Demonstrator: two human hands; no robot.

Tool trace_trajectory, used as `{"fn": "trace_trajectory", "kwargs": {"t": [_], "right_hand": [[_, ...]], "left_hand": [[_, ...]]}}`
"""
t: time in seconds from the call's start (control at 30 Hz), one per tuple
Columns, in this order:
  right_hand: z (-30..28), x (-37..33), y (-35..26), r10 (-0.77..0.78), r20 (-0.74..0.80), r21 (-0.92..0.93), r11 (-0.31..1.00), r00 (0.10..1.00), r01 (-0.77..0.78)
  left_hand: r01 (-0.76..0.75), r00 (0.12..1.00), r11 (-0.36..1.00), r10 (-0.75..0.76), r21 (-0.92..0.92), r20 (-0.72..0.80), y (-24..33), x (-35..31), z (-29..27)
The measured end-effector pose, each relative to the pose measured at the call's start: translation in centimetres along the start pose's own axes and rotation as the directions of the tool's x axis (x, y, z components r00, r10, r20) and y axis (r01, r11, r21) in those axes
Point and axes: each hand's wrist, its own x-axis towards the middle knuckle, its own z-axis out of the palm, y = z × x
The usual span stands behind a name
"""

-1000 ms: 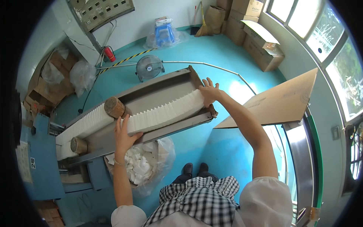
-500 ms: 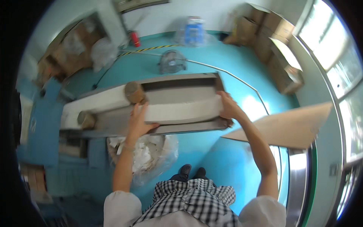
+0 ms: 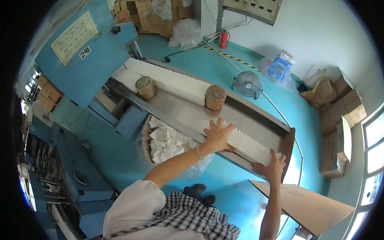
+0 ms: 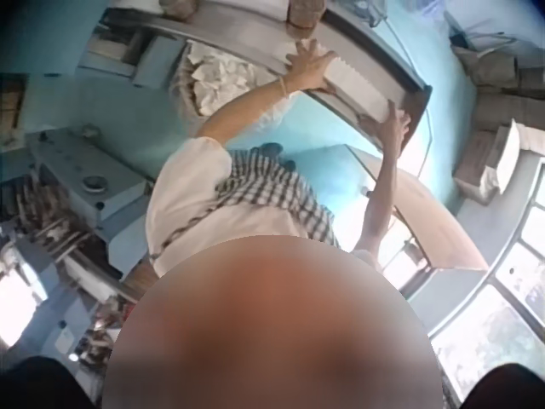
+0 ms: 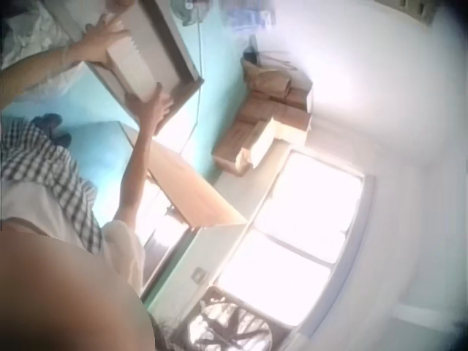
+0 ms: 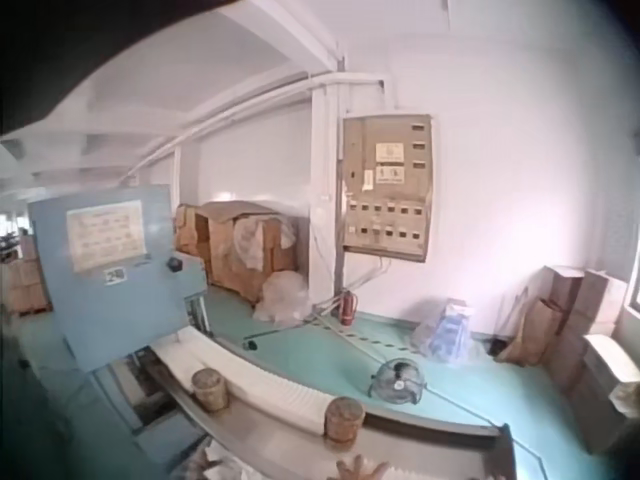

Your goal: Folding and stacking white napkins or paper products on a conveyor belt workstation.

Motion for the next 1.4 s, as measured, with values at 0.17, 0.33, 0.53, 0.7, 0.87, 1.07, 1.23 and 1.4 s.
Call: {"fn": "trace_trajectory", "kwargs": {"t": [0.17,0.33,0.53,0.7,0.87,1.07,1.23,1.4], "right_hand": [[-1.5,-2.7,-0.4,-0.025,-0.198,0.016,0.999,0.980,0.029],[-7.2,-9.9,0.7,0.111,-0.458,0.064,0.994,0.882,-0.092],[-15.9,-22.4,7.1,-0.010,-0.942,-0.067,0.985,0.336,-0.159],[-18.9,-40.0,14.3,-0.036,-0.999,-0.037,0.779,0.013,-0.626],[-17.5,-56.7,24.4,0.122,-0.988,0.134,0.430,-0.090,-0.893],[-7.2,-64.7,41.9,0.629,-0.770,0.378,0.318,-0.105,-0.869],[-1.8,-65.0,52.3,0.989,-0.145,0.525,0.068,-0.011,-0.848],[-4.1,-66.0,60.3,0.991,-0.073,0.620,0.132,0.110,-0.774]], "left_hand": [[-0.020,0.999,1.000,0.020,0.002,-0.035,1.6,-1.1,-0.9],[-0.257,0.938,0.966,0.252,0.009,-0.240,9.7,-2.8,-4.4],[-0.733,0.434,0.653,0.664,0.190,-0.609,23.8,-7.9,-7.9],[-0.988,0.042,0.137,0.670,0.068,-0.742,40.2,-18.6,-1.5],[-0.916,0.189,-0.018,0.863,-0.402,-0.469,52.8,-33.8,11.6],[-0.864,0.079,0.102,0.995,-0.493,0.068,56.6,-43.0,32.8],[-0.957,-0.034,0.178,0.719,-0.231,0.694,59.7,-43.0,43.8],[-0.863,-0.158,0.237,0.711,-0.445,0.685,63.5,-36.5,53.0]]}}
